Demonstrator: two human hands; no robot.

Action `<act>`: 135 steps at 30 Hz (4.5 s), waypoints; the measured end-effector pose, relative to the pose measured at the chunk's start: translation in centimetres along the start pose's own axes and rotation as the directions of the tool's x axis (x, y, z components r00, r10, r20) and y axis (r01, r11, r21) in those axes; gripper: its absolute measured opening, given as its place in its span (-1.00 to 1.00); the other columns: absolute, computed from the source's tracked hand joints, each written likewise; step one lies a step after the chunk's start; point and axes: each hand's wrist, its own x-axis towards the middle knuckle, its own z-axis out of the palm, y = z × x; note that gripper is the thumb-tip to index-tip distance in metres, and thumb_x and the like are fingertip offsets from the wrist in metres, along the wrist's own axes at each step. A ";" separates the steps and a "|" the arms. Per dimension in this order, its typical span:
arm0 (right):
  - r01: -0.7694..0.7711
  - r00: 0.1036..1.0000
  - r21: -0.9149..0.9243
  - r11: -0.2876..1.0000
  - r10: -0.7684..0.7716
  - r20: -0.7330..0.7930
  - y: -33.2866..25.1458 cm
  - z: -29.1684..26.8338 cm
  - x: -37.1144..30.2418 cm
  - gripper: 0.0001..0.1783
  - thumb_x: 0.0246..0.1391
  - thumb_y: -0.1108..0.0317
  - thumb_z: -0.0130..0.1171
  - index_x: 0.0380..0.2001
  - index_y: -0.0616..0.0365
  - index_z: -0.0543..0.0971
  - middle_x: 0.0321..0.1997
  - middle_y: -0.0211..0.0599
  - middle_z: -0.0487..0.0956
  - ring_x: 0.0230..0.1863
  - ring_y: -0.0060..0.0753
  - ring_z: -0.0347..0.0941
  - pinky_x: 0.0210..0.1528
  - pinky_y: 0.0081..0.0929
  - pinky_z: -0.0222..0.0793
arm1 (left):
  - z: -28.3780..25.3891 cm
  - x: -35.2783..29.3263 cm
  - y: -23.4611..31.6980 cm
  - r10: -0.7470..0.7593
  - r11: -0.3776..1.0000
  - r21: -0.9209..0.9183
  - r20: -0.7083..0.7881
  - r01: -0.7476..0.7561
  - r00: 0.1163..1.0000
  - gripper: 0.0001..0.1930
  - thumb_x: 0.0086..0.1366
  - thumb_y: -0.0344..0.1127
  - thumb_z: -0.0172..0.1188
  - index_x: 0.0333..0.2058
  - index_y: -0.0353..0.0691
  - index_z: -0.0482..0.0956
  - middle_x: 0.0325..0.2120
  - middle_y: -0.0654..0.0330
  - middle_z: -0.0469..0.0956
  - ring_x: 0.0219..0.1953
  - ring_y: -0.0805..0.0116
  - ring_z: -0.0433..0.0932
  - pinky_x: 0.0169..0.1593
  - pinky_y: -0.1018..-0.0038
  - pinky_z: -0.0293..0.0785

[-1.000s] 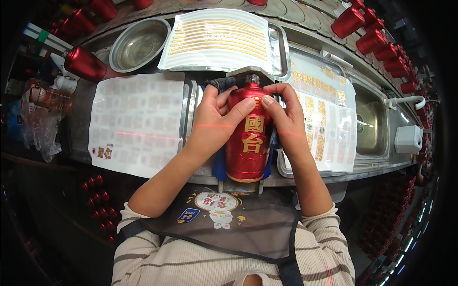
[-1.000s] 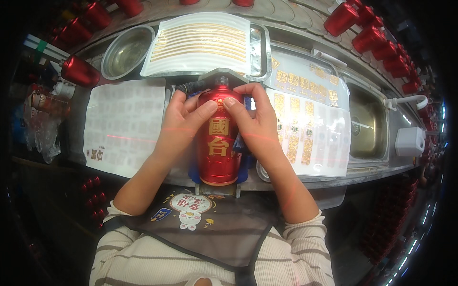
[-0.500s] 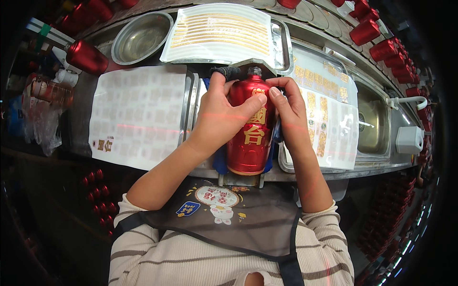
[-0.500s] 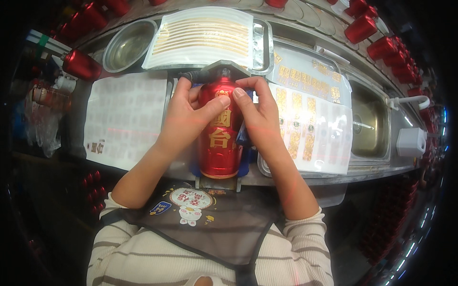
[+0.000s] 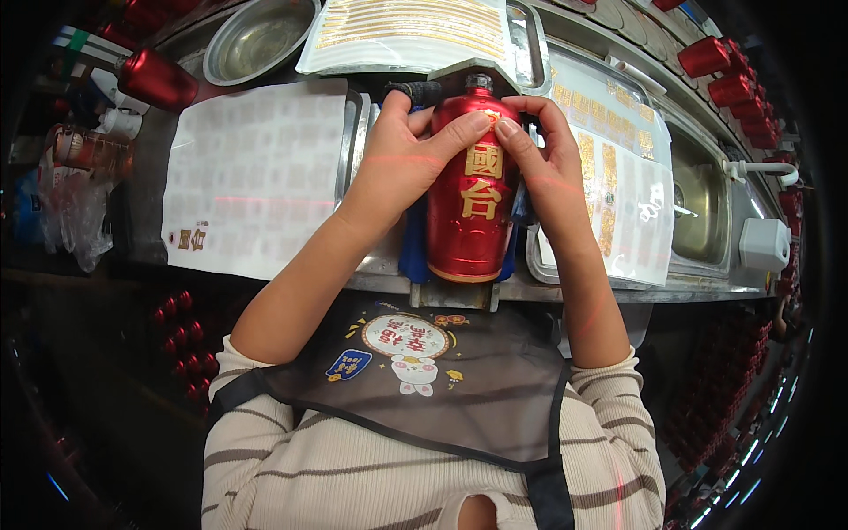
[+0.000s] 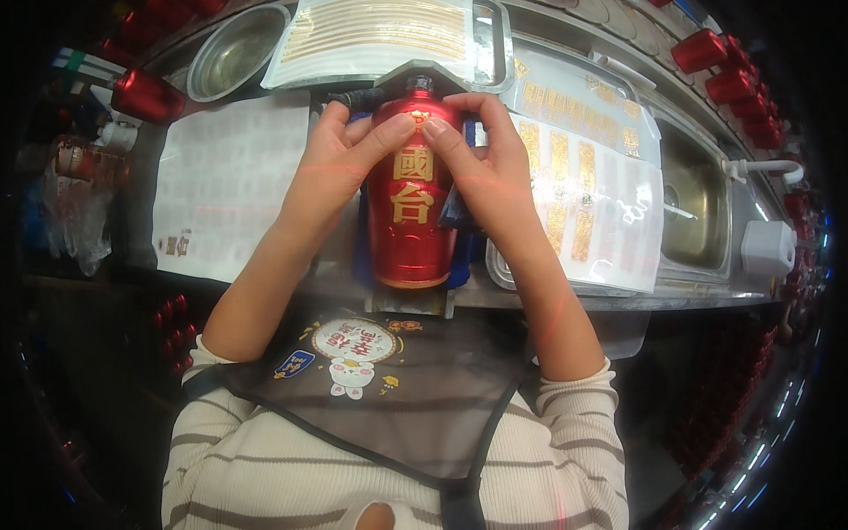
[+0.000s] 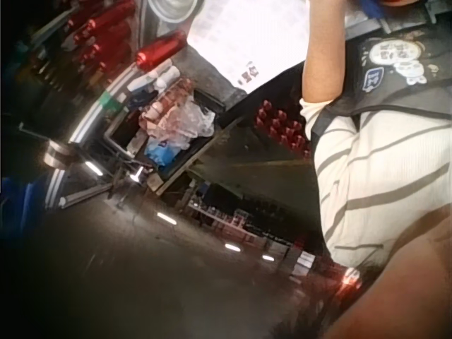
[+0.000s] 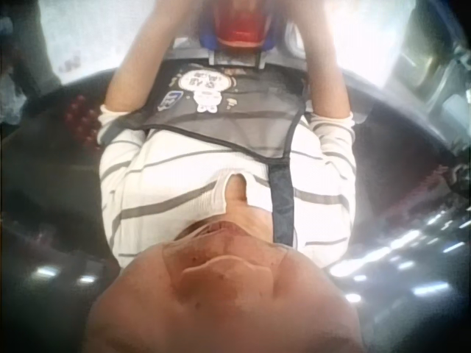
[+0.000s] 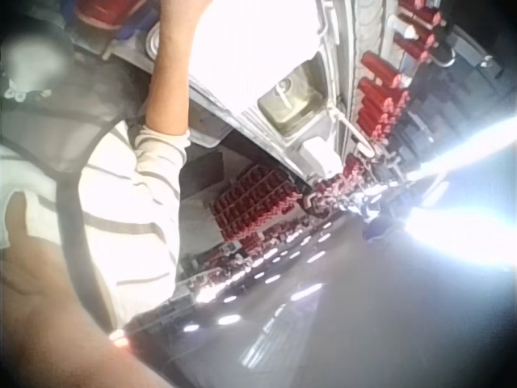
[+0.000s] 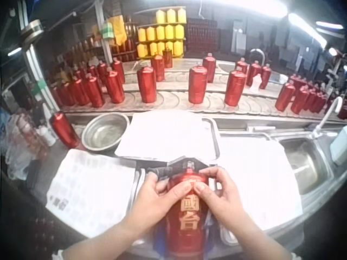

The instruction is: The person applies gold labels to red cylindrical bottles on a production line. They peel backing from labels, align and smooth them onto the bottle surface, and wipe the bottles with a blue cloth. Finished bottles are placed on a nearby tray.

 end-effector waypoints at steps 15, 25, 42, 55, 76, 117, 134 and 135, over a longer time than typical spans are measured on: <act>-0.058 0.995 0.053 0.997 0.053 0.085 1.8 -1.5 -5.7 -0.31 0.21 0.32 0.26 0.32 0.26 0.23 0.30 -0.09 0.31 -0.08 -0.49 0.57 -0.12 -0.66 0.52 | -1.0 -5.7 -2.4 0.033 0.999 -0.008 0.060 -0.032 0.998 -0.47 0.24 -0.29 0.42 -0.15 -0.31 0.16 0.18 -0.24 0.39 0.24 0.20 0.40 0.28 0.31 0.36; -0.052 0.998 0.070 0.996 0.049 0.045 2.1 -0.7 -6.2 -0.20 0.15 0.33 0.33 0.37 0.20 0.17 0.15 -0.13 0.48 -0.38 -0.72 0.53 -0.41 -0.75 0.42 | -0.7 -6.1 -2.5 0.077 0.990 0.111 0.059 -0.083 0.995 -0.47 0.25 -0.33 0.40 -0.12 -0.35 0.15 0.16 -0.22 0.41 0.22 0.23 0.42 0.25 0.34 0.39; 0.505 0.861 -0.472 0.723 -0.458 0.219 -2.8 -0.1 -6.0 -0.73 -0.01 0.56 0.35 -0.20 0.26 0.56 -0.33 -0.19 0.57 -0.33 -0.37 0.55 -0.28 -0.51 0.45 | -1.4 -6.6 -3.6 0.110 0.988 0.099 0.052 -0.115 0.993 -0.45 0.25 -0.32 0.39 -0.04 -0.39 0.16 0.27 -0.31 0.28 0.27 0.19 0.37 0.28 0.32 0.36; 0.557 0.753 -0.572 0.603 -0.657 0.041 -3.4 -1.5 0.7 -0.72 0.00 0.61 0.35 -0.18 0.23 0.59 -0.30 -0.26 0.63 -0.31 -0.52 0.57 -0.26 -0.62 0.48 | 0.2 -5.4 -3.5 0.147 0.986 0.085 -0.046 -0.143 0.988 -0.48 0.26 -0.20 0.40 -0.18 -0.38 0.20 -0.03 -0.17 0.56 -0.05 0.38 0.55 -0.02 0.45 0.52; 0.252 0.920 -0.219 0.943 -0.304 -0.247 0.6 -2.2 -3.6 -0.75 0.10 0.49 0.36 -0.20 0.24 0.50 -0.30 -0.42 0.55 -0.35 -0.68 0.45 -0.30 -0.68 0.42 | 0.0 -7.0 -3.0 0.284 0.945 0.174 -0.026 -0.276 0.958 -0.40 0.30 -0.36 0.32 0.23 -0.39 0.28 0.23 -0.15 0.38 0.25 0.18 0.40 0.30 0.34 0.30; 0.085 0.940 0.140 0.987 -0.033 -0.339 1.4 -2.4 -7.5 -0.72 0.15 0.48 0.29 -0.11 0.21 0.44 -0.24 -0.41 0.55 -0.25 -0.71 0.44 -0.18 -0.72 0.39 | -0.9 -5.8 -0.2 0.408 -0.039 0.758 0.607 -0.651 0.682 -0.67 0.05 -0.05 0.36 -0.17 0.14 0.73 0.40 -0.17 0.13 0.40 -0.34 0.05 0.32 -0.34 -0.20; 0.103 0.964 0.014 0.995 -0.097 -0.248 -0.3 -0.3 -8.5 -0.73 0.15 0.49 0.28 -0.15 0.19 0.42 -0.29 -0.44 0.49 -0.30 -0.73 0.37 -0.24 -0.73 0.32 | -3.7 -6.1 -0.7 0.451 0.109 0.783 0.510 -0.612 0.733 -0.64 0.36 0.06 0.13 -0.25 -0.05 0.74 0.40 -0.20 0.11 0.41 -0.31 0.06 0.35 -0.33 -0.29; 0.114 0.967 0.010 0.993 -0.109 -0.231 -0.5 -0.1 -8.6 -0.73 0.15 0.49 0.28 -0.15 0.19 0.41 -0.29 -0.44 0.49 -0.30 -0.72 0.37 -0.23 -0.73 0.32 | -3.1 -5.6 -0.5 0.430 0.079 0.769 0.548 -0.635 0.717 -0.64 0.36 0.06 0.13 -0.27 -0.07 0.74 0.40 -0.19 0.11 0.41 -0.31 0.06 0.35 -0.34 -0.29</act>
